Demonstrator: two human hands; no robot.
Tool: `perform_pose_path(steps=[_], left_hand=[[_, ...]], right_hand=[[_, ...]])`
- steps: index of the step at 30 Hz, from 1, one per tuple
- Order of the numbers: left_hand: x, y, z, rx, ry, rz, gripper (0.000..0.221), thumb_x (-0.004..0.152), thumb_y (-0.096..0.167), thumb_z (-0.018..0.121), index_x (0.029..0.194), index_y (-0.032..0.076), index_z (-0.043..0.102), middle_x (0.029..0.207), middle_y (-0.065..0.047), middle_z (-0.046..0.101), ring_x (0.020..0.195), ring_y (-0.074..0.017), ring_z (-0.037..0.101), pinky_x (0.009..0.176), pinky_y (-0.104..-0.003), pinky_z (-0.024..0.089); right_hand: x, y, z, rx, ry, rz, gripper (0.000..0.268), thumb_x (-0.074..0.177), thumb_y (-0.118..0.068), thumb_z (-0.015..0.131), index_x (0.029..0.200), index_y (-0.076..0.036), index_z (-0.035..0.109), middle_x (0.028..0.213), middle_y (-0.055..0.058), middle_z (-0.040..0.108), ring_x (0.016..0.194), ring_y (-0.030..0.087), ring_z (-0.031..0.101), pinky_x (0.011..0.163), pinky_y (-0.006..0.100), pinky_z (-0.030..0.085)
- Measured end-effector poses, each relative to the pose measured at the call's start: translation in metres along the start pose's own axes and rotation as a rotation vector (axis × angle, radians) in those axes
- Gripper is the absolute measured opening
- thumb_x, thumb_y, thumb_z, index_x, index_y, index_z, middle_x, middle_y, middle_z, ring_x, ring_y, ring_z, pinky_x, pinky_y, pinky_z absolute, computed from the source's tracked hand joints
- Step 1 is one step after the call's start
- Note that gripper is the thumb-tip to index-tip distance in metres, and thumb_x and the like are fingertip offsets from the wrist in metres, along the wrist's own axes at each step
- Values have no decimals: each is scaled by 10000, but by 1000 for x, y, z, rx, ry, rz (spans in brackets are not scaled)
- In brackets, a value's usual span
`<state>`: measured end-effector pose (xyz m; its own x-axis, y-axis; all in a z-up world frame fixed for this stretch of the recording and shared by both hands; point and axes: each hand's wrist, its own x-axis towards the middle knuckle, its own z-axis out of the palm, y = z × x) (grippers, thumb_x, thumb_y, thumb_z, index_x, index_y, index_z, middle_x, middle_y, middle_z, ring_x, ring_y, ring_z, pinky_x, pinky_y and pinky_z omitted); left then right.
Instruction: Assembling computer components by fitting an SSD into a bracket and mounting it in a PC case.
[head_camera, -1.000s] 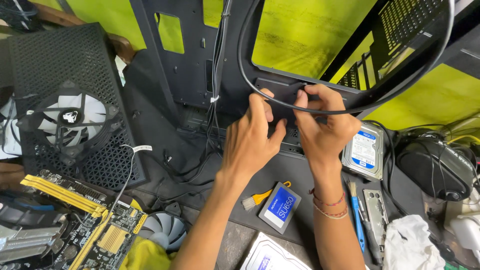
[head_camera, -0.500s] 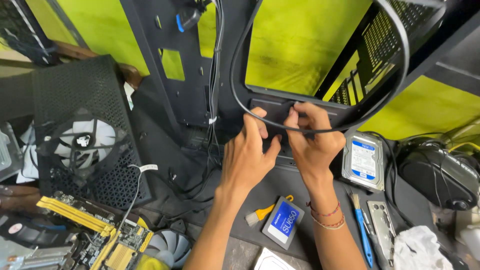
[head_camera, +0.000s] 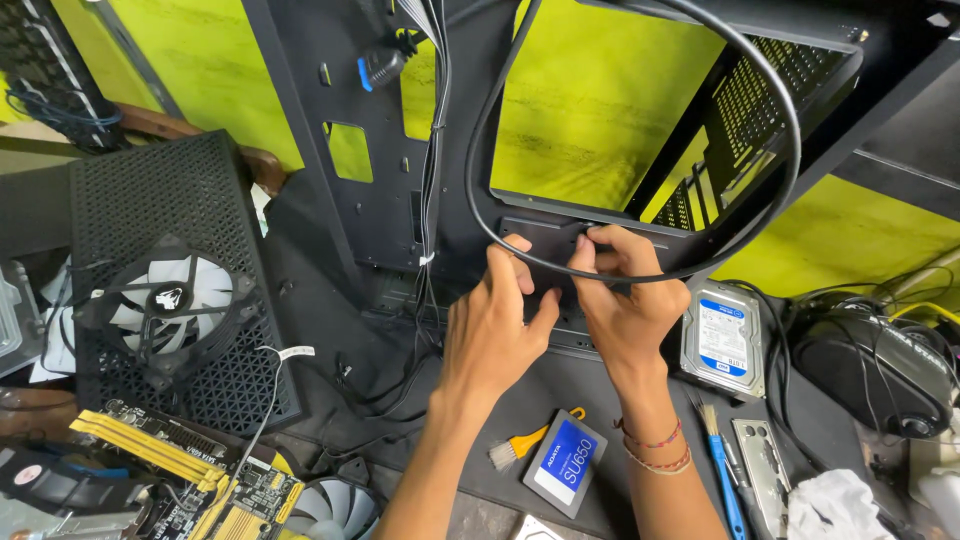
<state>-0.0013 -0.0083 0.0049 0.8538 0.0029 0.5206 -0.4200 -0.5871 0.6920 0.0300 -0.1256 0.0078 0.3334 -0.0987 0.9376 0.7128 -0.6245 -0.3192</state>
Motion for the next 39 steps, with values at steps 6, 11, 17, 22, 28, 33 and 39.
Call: perform_pose_path(steps=[6, 11, 17, 22, 28, 33, 39], left_hand=[[0, 5, -4, -2, -6, 12, 262, 738, 206, 583, 875, 111, 381, 705, -93, 573, 558, -350, 604, 481, -448, 480], [-1, 5, -3, 12, 6, 26, 264, 736, 203, 589, 875, 101, 389, 692, -112, 577, 575, -367, 603, 496, -460, 479], [-1, 1, 1, 2, 9, 34, 361, 718, 186, 593, 995, 84, 385, 705, -89, 563, 604, -369, 605, 504, -481, 482], [-1, -5, 5, -9, -13, 26, 418, 718, 184, 585, 1064, 86, 372, 727, -70, 551, 602, -363, 603, 513, -494, 480], [-2, -3, 4, -8, -20, 21, 416, 723, 186, 583, 1070, 92, 374, 733, -63, 542, 602, -366, 600, 520, -495, 481], [-1, 4, -5, 2, -27, 20, 270, 735, 197, 582, 908, 93, 404, 724, -86, 554, 574, -366, 600, 511, -480, 480], [-1, 7, -8, 8, -26, 18, 246, 739, 200, 588, 855, 99, 395, 722, -107, 568, 579, -376, 602, 507, -482, 479]], right_hand=[[-2, 2, 1, -45, 4, -6, 111, 762, 47, 655, 810, -37, 600, 491, 30, 576, 399, 141, 543, 413, 188, 399], [-4, 6, 1, -81, 4, -26, 106, 766, 41, 664, 819, -33, 610, 452, 21, 548, 355, 138, 497, 379, 184, 368], [-7, 8, 2, -118, 12, -47, 111, 771, 26, 669, 831, -42, 606, 459, 12, 559, 356, 138, 492, 384, 186, 373], [-2, 5, 1, -73, -11, -95, 136, 758, 49, 647, 835, -60, 618, 460, 0, 564, 361, 138, 502, 408, 178, 393], [-2, 5, -2, -45, -30, -68, 128, 767, 66, 638, 839, -39, 625, 459, 10, 563, 368, 124, 506, 412, 174, 392], [-1, 0, 0, -8, -41, 4, 89, 780, 50, 647, 834, -10, 612, 462, 52, 563, 351, 126, 503, 386, 182, 389], [-3, 3, 0, -18, -25, 12, 83, 790, 45, 648, 838, -4, 602, 467, 60, 562, 356, 140, 515, 379, 187, 390]])
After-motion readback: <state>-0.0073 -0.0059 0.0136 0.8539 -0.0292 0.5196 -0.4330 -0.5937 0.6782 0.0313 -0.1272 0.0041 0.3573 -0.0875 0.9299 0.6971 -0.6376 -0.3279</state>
